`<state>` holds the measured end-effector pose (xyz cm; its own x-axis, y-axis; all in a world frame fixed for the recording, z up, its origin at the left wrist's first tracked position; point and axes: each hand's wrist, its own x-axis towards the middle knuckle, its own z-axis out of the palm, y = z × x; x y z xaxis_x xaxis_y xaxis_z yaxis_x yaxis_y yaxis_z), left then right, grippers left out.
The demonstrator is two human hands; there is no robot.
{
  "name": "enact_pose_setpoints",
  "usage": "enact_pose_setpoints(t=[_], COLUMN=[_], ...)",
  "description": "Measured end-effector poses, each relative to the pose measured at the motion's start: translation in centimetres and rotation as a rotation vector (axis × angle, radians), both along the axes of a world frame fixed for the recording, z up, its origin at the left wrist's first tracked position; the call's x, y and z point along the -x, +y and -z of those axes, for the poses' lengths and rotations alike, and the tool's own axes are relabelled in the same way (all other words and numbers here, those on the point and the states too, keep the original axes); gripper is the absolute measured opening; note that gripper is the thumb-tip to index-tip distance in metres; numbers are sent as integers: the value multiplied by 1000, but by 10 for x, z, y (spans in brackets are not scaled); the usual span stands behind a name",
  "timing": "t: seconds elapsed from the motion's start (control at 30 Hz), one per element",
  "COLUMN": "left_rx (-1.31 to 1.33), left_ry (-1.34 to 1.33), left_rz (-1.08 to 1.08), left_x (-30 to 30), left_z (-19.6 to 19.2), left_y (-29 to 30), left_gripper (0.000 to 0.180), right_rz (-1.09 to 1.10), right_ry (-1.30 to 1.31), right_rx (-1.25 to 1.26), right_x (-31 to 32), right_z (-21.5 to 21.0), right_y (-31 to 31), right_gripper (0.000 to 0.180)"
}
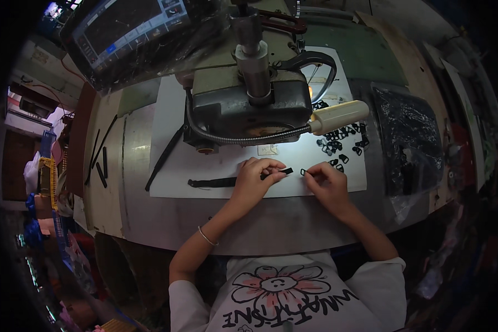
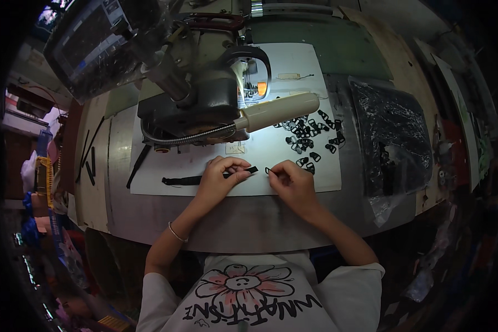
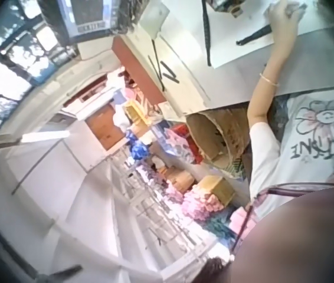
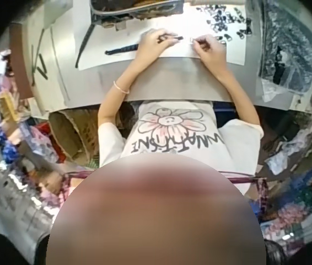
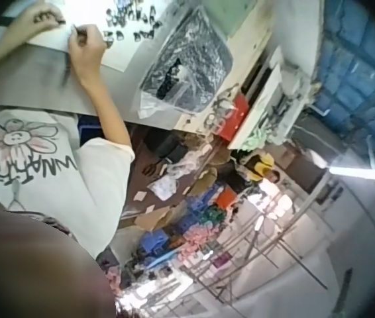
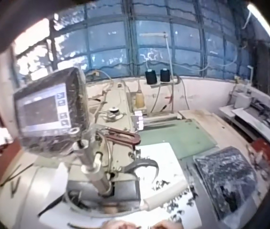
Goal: Attaching metal clips to leather straps using an industrial fastener machine.
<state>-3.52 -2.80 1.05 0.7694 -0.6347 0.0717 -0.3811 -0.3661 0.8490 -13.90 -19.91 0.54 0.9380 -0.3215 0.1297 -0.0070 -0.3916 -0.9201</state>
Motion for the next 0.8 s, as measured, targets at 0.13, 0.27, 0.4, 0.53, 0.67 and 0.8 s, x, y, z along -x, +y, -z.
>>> enact_pose_setpoints(t=[0.13, 0.27, 0.4, 0.53, 0.67, 0.8], left_rx=[45, 55, 44, 42, 20, -2], left_ry=[-14, -48, -121, -192, -213, -222], left_rz=[-4, 10, 14, 16, -20, 6], left_x=[-1, -1, -1, 2, 1, -2], left_z=[3, 6, 3, 6, 3, 3], left_y=[1, 0, 1, 0, 2, 5], left_gripper=[13, 12, 11, 11, 12, 11], right_rz=[-26, -24, -88, -146, -68, -47], right_ry=[-88, -146, -279, -344, -286, -273], right_rx=[154, 186, 355, 438, 269, 249], right_x=[-9, -15, -15, -17, -18, -19], right_z=[-6, 0, 7, 9, 8, 6], right_y=[13, 21, 22, 23, 23, 23], right_gripper=[10, 10, 12, 15, 13, 11])
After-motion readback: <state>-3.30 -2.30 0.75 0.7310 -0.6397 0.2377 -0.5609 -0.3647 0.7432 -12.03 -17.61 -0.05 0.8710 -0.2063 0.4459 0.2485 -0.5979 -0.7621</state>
